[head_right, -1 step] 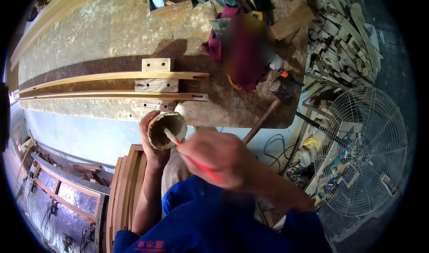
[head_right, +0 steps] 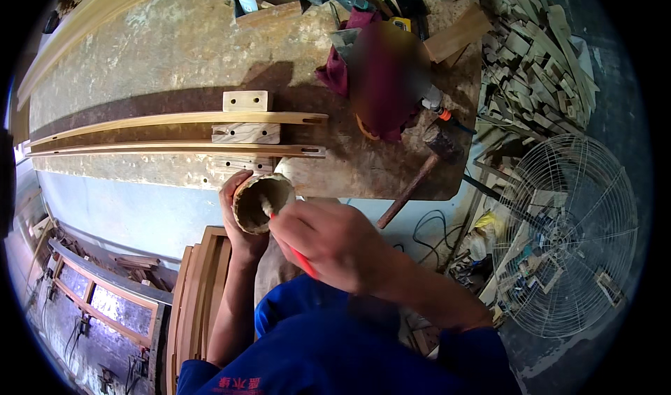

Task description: The person applies glue to wooden pieces using a brush, then joins them together. They use a hammer to secure the joints and move the assembled frame to a rack.

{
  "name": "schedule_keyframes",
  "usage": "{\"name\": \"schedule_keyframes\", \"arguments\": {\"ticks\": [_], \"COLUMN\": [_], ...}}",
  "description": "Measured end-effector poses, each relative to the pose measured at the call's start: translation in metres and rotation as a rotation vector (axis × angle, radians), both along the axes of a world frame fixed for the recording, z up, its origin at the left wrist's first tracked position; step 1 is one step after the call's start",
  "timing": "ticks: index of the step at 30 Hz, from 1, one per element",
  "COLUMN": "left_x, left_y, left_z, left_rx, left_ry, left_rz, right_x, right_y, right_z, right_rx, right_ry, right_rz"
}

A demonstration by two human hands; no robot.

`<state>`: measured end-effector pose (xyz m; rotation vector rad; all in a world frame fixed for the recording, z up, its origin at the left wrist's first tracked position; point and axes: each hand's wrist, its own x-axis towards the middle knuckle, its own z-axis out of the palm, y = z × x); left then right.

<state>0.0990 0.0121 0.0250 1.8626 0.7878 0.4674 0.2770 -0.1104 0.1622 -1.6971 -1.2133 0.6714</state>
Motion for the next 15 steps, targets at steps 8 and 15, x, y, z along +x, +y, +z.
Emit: {"name": "schedule_keyframes", "arguments": {"ticks": [8, 15], "left_x": [0.004, -0.006], "left_y": [0.0, 0.009], "left_z": [-0.002, -0.004], "left_rx": [-0.087, -0.111], "left_ry": [-0.161, -0.072], "left_rz": [0.032, 0.163], "right_x": [-0.01, -0.007], "right_y": [0.013, -0.032], "right_z": [-0.01, -0.027], "right_rx": [-0.182, -0.139], "right_ry": [0.075, 0.491], "right_rz": [-0.075, -0.581]}}
